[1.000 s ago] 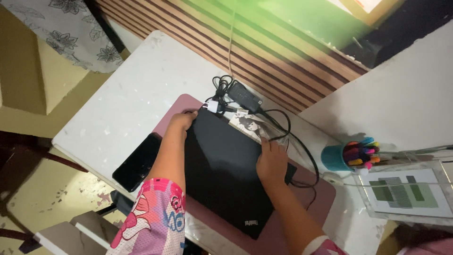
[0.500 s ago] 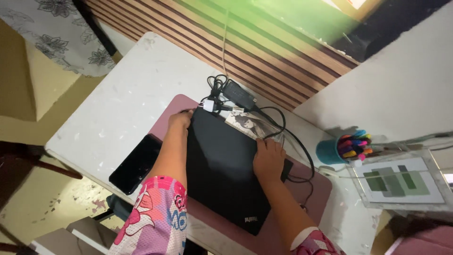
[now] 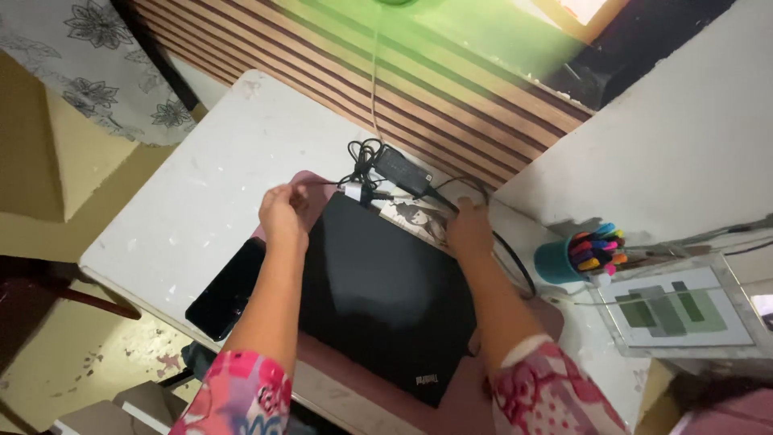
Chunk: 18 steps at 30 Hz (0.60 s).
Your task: The user is organizing various items including stationery, a laptop, and power cables on and around a desk.
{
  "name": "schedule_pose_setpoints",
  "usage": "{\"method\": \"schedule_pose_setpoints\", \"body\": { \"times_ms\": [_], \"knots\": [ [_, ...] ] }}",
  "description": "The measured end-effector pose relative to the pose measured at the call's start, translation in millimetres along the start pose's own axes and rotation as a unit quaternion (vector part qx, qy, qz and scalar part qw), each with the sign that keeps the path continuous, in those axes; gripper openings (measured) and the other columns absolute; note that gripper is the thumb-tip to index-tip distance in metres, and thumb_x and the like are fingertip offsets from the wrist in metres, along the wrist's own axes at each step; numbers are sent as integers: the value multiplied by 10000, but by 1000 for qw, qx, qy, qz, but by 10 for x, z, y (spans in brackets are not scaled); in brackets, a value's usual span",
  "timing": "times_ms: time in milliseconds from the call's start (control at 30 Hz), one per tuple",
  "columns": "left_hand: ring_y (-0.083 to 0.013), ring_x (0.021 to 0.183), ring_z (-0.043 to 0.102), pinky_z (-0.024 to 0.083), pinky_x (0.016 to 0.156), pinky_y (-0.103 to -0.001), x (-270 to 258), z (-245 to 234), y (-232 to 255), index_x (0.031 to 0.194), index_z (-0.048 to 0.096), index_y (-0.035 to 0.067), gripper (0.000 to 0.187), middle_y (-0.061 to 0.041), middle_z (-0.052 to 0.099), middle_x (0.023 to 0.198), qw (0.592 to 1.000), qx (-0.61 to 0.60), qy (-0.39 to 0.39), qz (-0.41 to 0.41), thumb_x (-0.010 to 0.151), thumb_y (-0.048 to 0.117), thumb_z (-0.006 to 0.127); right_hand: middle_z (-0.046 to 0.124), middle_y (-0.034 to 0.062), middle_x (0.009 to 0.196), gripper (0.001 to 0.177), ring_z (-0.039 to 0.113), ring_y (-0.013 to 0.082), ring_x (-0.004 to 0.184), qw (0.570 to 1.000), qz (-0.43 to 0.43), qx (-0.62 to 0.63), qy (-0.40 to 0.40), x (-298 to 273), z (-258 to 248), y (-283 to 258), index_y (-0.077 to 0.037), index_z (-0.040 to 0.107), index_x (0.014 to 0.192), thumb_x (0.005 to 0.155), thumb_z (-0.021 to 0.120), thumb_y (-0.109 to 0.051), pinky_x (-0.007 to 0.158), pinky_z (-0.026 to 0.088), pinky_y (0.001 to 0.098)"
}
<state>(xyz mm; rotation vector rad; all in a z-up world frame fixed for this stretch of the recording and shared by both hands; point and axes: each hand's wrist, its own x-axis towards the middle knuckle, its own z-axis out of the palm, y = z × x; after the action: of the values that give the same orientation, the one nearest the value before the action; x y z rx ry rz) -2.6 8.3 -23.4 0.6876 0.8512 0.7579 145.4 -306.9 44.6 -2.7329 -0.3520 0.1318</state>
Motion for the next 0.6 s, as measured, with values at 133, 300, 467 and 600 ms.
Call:
{"method": "schedule_pose_setpoints", "body": {
  "times_ms": [133,300,467,600],
  "knots": [
    [-218,879,693,600,870,-368,-510,395,635,962,563,12,36,-111,681,937,991,-97,-77,46,991,15,543,501,252,1385,381,576,439,1127,998,-5,-30,-56,250,133,75,-114,616,1329,954,577,-175,880,511,523],
    [-136,858,617,505,790,-261,-821,304,870,962,659,29,114,-69,688,940,960,234,-80,127,1013,105,591,605,134,1358,341,510,394,1285,979,36,-123,-159,219,-247,-353,-123,686,1245,1031,531,-339,1052,438,564],
    [-151,784,636,520,742,-274,-845,-189,553,929,631,24,135,-76,699,875,984,169,-31,33,1014,113,576,619,167,1278,286,548,403,1176,981,-81,-167,-50,672,504,331,-67,703,1130,1005,560,-281,984,442,561],
    [-147,772,668,575,751,-270,-1032,-372,424,934,646,41,133,-55,697,851,990,142,-8,-13,1006,124,571,645,197,1103,242,636,376,1000,987,-133,-57,62,567,249,42,-8,630,1099,1021,555,-225,852,488,523]
  ]
}}
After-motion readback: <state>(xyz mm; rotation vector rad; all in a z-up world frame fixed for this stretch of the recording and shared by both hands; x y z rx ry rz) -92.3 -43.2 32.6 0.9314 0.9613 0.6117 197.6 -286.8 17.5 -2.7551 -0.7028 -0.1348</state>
